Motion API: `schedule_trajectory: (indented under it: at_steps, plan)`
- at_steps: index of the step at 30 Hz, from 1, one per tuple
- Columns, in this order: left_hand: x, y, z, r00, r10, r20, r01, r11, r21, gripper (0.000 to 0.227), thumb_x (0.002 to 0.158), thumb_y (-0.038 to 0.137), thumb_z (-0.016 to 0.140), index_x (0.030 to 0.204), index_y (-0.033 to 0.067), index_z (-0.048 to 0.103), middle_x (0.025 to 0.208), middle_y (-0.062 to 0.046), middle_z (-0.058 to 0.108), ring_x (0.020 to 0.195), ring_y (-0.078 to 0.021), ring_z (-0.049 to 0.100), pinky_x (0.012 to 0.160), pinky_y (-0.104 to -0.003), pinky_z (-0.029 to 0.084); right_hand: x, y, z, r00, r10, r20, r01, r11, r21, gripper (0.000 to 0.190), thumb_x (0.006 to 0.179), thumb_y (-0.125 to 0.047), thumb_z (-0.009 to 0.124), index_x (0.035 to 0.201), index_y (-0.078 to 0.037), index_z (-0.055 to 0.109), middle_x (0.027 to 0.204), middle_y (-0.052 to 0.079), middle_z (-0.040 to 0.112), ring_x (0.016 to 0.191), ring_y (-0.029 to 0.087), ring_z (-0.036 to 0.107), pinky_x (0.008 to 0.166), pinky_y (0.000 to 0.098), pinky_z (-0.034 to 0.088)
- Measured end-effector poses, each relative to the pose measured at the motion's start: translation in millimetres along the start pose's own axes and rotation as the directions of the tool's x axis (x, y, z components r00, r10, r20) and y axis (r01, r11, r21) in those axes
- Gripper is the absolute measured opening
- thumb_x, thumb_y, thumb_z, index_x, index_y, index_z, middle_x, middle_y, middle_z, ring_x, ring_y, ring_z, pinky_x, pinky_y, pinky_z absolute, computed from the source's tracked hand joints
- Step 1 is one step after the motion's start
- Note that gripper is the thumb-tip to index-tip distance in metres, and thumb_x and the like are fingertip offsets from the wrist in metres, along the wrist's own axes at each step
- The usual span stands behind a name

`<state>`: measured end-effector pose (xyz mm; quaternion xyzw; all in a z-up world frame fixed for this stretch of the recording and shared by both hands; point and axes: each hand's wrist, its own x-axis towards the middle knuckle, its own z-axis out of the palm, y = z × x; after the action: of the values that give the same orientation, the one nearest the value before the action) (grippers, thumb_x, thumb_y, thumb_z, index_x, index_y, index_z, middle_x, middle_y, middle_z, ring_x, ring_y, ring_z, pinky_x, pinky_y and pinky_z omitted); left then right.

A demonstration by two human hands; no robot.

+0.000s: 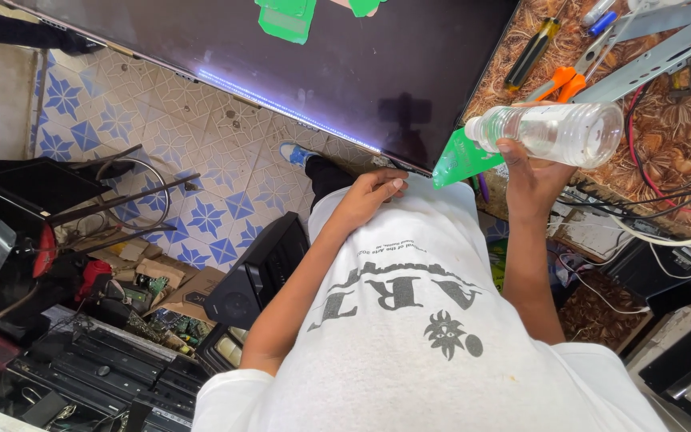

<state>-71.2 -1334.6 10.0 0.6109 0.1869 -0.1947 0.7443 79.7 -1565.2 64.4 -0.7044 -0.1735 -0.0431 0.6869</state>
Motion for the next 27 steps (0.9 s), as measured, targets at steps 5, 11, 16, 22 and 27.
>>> schedule_trajectory:
  at_steps: [5,11,16,22,27]
  plan:
    - [-2.1,2.0,-1.0,1.000,-0.003,-0.001,0.003,1.000,0.000,0.038,0.106,0.031,0.059,0.137,0.0106,0.066,0.117,-0.013,0.075,0.110,-0.0222,0.070,0.096,-0.040,0.054,-2.7,5.1,-3.6,0.998,0.040,0.052,-0.041,0.999,0.017,0.085,0.100,-0.006,0.084,0.160,-0.016,0.024,0.150,0.020,0.044,0.138,0.033,0.047,0.123,0.0576,0.035]
    - [-3.7,3.5,0.0,1.000,-0.008,-0.009,0.008,1.000,-0.012,0.037,0.106,0.031,0.059,0.137,0.0124,0.066,0.118,-0.011,0.075,0.109,-0.0194,0.069,0.096,-0.038,0.054,-6.1,2.3,-1.8,0.996,0.061,0.059,-0.060,0.998,-0.020,0.087,0.096,-0.009,0.087,0.159,-0.015,0.027,0.151,0.014,0.042,0.138,0.024,0.042,0.121,0.0534,0.036]
    - [-2.7,0.8,0.5,1.000,-0.015,-0.019,0.014,1.000,-0.021,0.036,0.105,0.030,0.061,0.136,0.0116,0.067,0.117,-0.011,0.075,0.107,-0.0187,0.069,0.095,-0.036,0.054,-1.1,8.2,2.7,0.998,0.068,0.004,-0.068,0.998,0.001,0.089,0.097,-0.008,0.089,0.159,-0.015,0.025,0.150,0.017,0.044,0.136,0.026,0.046,0.122,0.0531,0.036]
    - [-4.0,6.1,0.7,0.999,-0.027,-0.023,0.027,0.999,-0.019,0.036,0.106,0.030,0.061,0.135,0.0107,0.067,0.117,-0.012,0.075,0.107,-0.0198,0.070,0.096,-0.037,0.054,14.0,-19.0,6.0,0.999,0.025,-0.026,-0.025,0.999,-0.028,0.084,0.104,-0.007,0.086,0.160,-0.016,0.024,0.150,0.016,0.043,0.140,0.023,0.044,0.123,0.0529,0.037]
    - [-5.4,7.4,0.0,0.999,-0.024,-0.025,0.023,0.999,-0.023,0.036,0.106,0.029,0.060,0.135,0.0097,0.067,0.116,-0.012,0.075,0.106,-0.0191,0.070,0.095,-0.036,0.055,15.9,-13.7,2.1,0.999,0.037,-0.027,-0.037,0.999,-0.023,0.086,0.103,-0.006,0.088,0.160,-0.017,0.023,0.151,0.017,0.044,0.138,0.024,0.047,0.125,0.0515,0.036]
